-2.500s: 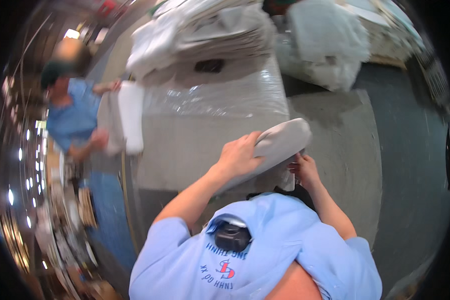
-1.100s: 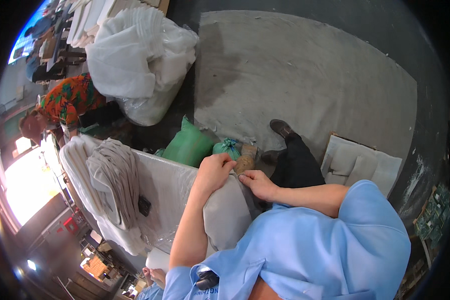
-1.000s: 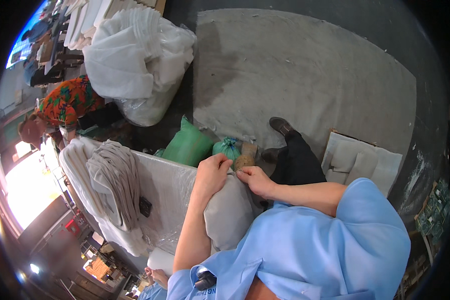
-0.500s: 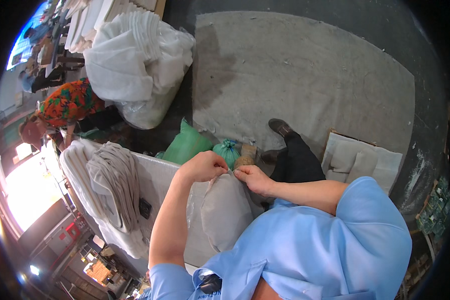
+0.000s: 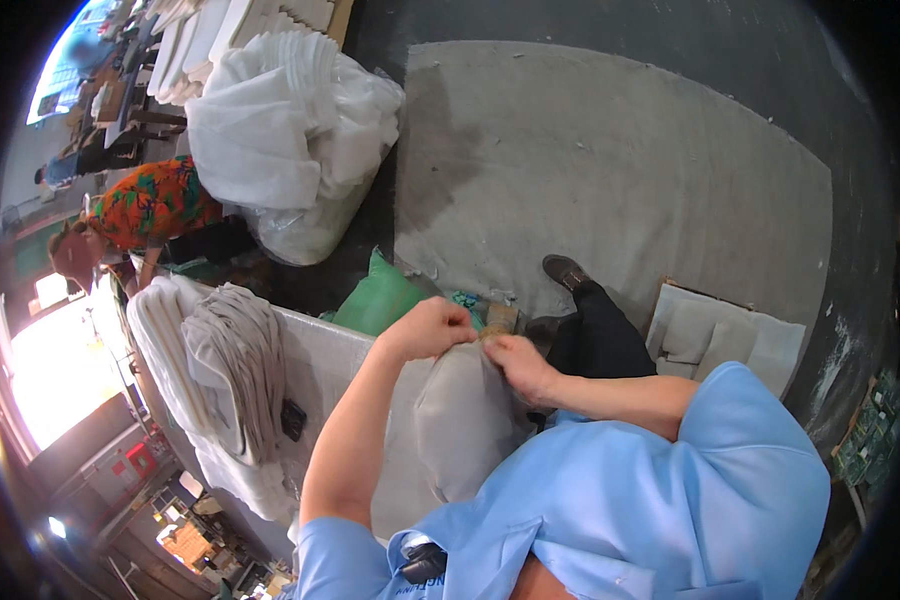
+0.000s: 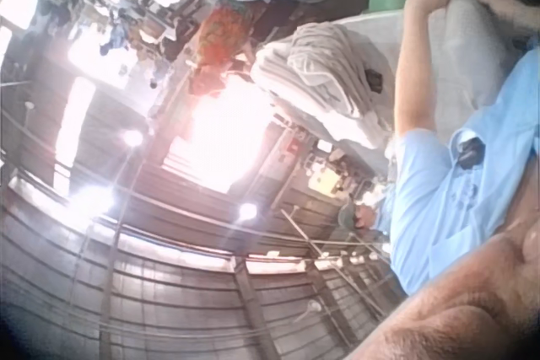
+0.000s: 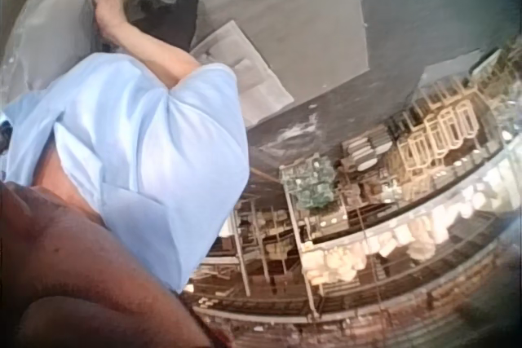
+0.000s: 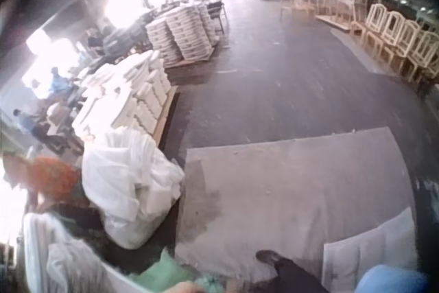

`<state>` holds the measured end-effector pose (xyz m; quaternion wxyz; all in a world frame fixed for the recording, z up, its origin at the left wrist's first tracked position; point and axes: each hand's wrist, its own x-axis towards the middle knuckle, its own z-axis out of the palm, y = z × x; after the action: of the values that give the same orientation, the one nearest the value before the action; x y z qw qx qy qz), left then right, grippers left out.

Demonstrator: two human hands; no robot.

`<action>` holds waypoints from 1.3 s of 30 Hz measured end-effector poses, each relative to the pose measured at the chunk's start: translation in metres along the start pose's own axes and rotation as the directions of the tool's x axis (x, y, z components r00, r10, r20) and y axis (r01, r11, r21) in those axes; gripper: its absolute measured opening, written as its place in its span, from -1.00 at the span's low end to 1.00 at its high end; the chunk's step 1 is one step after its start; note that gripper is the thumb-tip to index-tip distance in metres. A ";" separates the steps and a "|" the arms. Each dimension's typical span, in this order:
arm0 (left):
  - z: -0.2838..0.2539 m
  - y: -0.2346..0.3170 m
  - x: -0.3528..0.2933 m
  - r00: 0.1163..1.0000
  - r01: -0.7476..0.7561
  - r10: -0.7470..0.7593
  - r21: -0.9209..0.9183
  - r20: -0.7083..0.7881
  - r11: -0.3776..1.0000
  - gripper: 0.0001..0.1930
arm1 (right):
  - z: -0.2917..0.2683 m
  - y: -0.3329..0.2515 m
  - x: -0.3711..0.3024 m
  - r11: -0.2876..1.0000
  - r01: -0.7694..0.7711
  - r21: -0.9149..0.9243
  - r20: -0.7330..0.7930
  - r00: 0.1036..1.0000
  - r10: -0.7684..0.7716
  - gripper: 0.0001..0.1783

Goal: The person inserts white foam inserts into gray fabric cushion covers at a work table. They align the foam, push it into the cover, and smooth the edges before stacking the finished cushions. A coworker performs similar actions nearby.

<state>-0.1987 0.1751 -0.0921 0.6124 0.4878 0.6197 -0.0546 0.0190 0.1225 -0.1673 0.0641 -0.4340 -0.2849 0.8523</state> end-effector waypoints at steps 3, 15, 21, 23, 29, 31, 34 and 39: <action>-0.004 0.012 0.018 0.988 -0.074 0.029 -0.308 -0.149 0.948 -0.79 | -0.016 -0.016 0.015 0.981 0.010 0.194 -0.086 0.996 0.006 -0.61; 0.054 -0.029 0.061 0.915 -0.174 -0.199 -0.789 -0.350 0.590 -0.80 | -0.026 -0.018 0.049 0.975 -0.061 0.212 -0.270 0.955 0.119 -0.61; 0.083 -0.055 0.079 0.846 -0.281 -0.269 -0.814 -0.460 0.509 -0.77 | -0.020 -0.019 0.065 0.958 -0.129 0.256 -0.272 0.941 0.200 -0.63; 0.092 -0.060 0.082 0.820 -0.282 -0.313 -0.814 -0.480 0.508 -0.76 | -0.024 -0.017 0.074 0.959 -0.155 0.237 -0.231 0.950 0.210 -0.68; 0.105 -0.073 0.084 0.760 -0.257 -0.332 -0.727 -0.559 0.637 -0.69 | -0.024 -0.027 0.081 0.913 -0.324 0.248 -0.088 0.931 0.355 -0.72; 0.098 -0.061 0.085 0.724 -0.235 -0.313 -0.646 -0.614 0.726 -0.69 | -0.025 -0.033 0.072 0.906 -0.329 0.268 -0.119 0.921 0.370 -0.69; 0.085 -0.039 0.082 0.706 -0.142 -0.322 -0.571 -0.631 0.809 -0.69 | -0.031 -0.044 0.067 0.898 -0.354 0.259 -0.112 0.913 0.392 -0.62; 0.099 -0.032 0.086 0.651 -0.111 -0.377 -0.574 -0.659 0.811 -0.61 | -0.053 -0.027 0.083 0.848 -0.458 0.266 0.146 0.889 0.435 -0.56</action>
<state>-0.1310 0.1390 -0.2028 0.4122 0.2112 0.8375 0.2900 0.0058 0.1970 -0.2356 -0.0838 -0.4391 -0.0491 0.8932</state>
